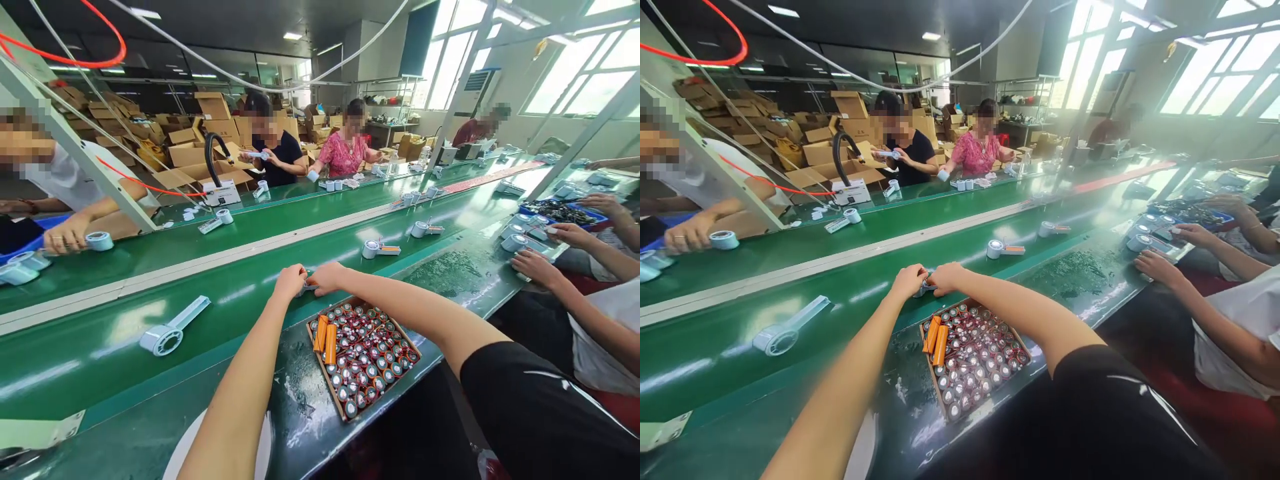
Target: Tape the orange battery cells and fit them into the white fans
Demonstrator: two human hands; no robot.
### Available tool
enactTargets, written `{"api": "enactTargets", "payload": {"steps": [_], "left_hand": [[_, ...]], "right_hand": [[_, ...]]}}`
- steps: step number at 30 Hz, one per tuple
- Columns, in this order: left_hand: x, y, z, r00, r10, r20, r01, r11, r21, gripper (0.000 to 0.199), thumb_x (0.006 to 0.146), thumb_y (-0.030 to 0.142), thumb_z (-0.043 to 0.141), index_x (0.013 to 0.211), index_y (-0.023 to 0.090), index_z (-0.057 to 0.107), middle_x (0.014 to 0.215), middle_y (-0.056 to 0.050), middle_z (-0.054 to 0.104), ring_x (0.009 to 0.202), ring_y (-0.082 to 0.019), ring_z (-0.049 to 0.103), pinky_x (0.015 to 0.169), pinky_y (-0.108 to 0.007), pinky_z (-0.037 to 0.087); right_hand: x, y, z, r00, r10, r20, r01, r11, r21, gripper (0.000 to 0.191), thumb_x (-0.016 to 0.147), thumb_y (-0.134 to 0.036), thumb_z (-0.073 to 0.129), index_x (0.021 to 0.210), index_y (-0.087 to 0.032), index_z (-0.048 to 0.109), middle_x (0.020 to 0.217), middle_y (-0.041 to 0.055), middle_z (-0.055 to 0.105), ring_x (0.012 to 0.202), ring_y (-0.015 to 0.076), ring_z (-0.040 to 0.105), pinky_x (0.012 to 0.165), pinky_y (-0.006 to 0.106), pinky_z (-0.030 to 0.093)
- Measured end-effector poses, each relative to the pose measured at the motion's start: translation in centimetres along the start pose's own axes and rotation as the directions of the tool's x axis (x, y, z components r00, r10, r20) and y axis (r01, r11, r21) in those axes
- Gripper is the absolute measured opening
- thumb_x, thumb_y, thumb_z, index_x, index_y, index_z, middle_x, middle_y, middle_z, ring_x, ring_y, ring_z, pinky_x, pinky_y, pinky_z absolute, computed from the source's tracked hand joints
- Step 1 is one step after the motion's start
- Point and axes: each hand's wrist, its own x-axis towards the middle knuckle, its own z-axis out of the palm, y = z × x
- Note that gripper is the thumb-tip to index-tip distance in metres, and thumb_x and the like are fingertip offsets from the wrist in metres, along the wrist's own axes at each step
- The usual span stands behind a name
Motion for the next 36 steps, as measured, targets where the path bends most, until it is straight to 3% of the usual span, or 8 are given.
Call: {"api": "enactTargets", "payload": {"steps": [4, 8, 16, 20, 24, 27, 31, 36], "left_hand": [[-0.4, 1.0, -0.5, 1.0, 0.004, -0.026, -0.003, 1.0, 0.027, 0.028, 0.101, 0.041, 0.063, 0.108, 0.015, 0.068, 0.11, -0.008, 0.069, 0.103, -0.02, 0.067, 0.096, -0.041, 0.058], [-0.6, 1.3, -0.4, 0.999, 0.033, -0.033, -0.032, 0.999, 0.026, 0.026, 0.101, 0.04, 0.064, 0.109, 0.015, 0.068, 0.111, -0.008, 0.069, 0.104, -0.019, 0.067, 0.096, -0.042, 0.058], [0.5, 1.3, 1.0, 0.998, 0.051, -0.029, -0.053, 0.996, -0.076, 0.027, 0.101, 0.041, 0.063, 0.108, 0.015, 0.068, 0.111, -0.008, 0.069, 0.104, -0.02, 0.067, 0.098, -0.042, 0.057], [0.9, 1.4, 1.4, 0.998, 0.059, -0.03, -0.062, 0.992, -0.113, 0.028, 0.101, 0.042, 0.063, 0.107, 0.015, 0.069, 0.111, -0.008, 0.07, 0.105, -0.02, 0.066, 0.1, -0.043, 0.056], [1.5, 1.8, 1.9, 0.998, 0.061, -0.018, -0.062, 0.991, -0.116, 0.027, 0.101, 0.041, 0.063, 0.109, 0.016, 0.068, 0.112, -0.008, 0.069, 0.107, -0.02, 0.066, 0.101, -0.044, 0.056], [1.9, 2.1, 2.2, 0.998, 0.065, -0.006, -0.065, 0.991, -0.114, 0.026, 0.1, 0.041, 0.064, 0.107, 0.015, 0.069, 0.111, -0.008, 0.07, 0.107, -0.02, 0.066, 0.1, -0.044, 0.056], [2.0, 2.4, 2.3, 0.997, 0.073, -0.014, -0.075, 0.99, -0.119, 0.027, 0.1, 0.041, 0.064, 0.106, 0.015, 0.068, 0.11, -0.007, 0.07, 0.105, -0.02, 0.066, 0.1, -0.044, 0.055], [2.0, 3.3, 2.4, 0.997, 0.08, -0.011, -0.081, 0.988, -0.131, 0.027, 0.1, 0.041, 0.063, 0.106, 0.015, 0.069, 0.109, -0.007, 0.07, 0.106, -0.02, 0.066, 0.101, -0.044, 0.055]], "right_hand": [[0.0, -0.4, -2.1, 1.0, 0.013, 0.026, -0.012, 1.0, -0.027, 0.039, 0.102, -0.049, 0.069, 0.121, -0.014, 0.07, 0.108, 0.0106, 0.073, 0.092, 0.0236, 0.072, 0.085, 0.039, 0.061], [-0.7, -0.4, -2.5, 1.0, 0.009, -0.03, -0.011, 0.999, -0.042, 0.038, 0.107, -0.05, 0.063, 0.116, -0.013, 0.07, 0.108, 0.0086, 0.072, 0.091, 0.0201, 0.071, 0.087, 0.039, 0.06], [-2.3, 2.1, -1.2, 0.985, -0.027, -0.171, 0.023, 0.999, -0.025, 0.018, 0.1, -0.029, 0.068, 0.102, -0.014, 0.078, 0.097, 0.0096, 0.077, 0.089, 0.0224, 0.07, 0.08, 0.03, 0.051], [-2.7, 3.6, -0.2, 0.963, -0.044, -0.264, 0.062, 0.996, 0.059, 0.018, 0.099, -0.027, 0.067, 0.095, -0.015, 0.08, 0.096, 0.0091, 0.077, 0.087, 0.0204, 0.068, 0.071, 0.025, 0.042], [-3.2, 4.9, 1.1, 0.938, 0.022, -0.346, 0.039, 0.985, 0.168, 0.02, 0.101, -0.023, 0.061, 0.097, -0.012, 0.076, 0.093, 0.0081, 0.075, 0.086, 0.018, 0.066, 0.071, 0.023, 0.041], [-3.1, 5.3, 2.0, 0.938, 0.021, -0.346, 0.059, 0.973, 0.221, 0.012, 0.099, -0.021, 0.066, 0.106, -0.014, 0.072, 0.101, 0.0056, 0.075, 0.088, 0.0168, 0.067, 0.072, 0.021, 0.042], [-3.1, 5.4, 2.5, 0.947, 0.003, -0.321, 0.072, 0.972, 0.224, 0.019, 0.097, -0.021, 0.071, 0.115, -0.016, 0.069, 0.101, 0.0047, 0.075, 0.09, 0.0188, 0.069, 0.075, 0.022, 0.043], [-4.1, 5.8, 2.6, 0.962, 0.0, -0.273, 0.047, 0.985, 0.166, 0.014, 0.103, -0.02, 0.064, 0.112, -0.016, 0.075, 0.112, 0.0081, 0.075, 0.105, 0.0224, 0.068, 0.087, 0.024, 0.044]]}}
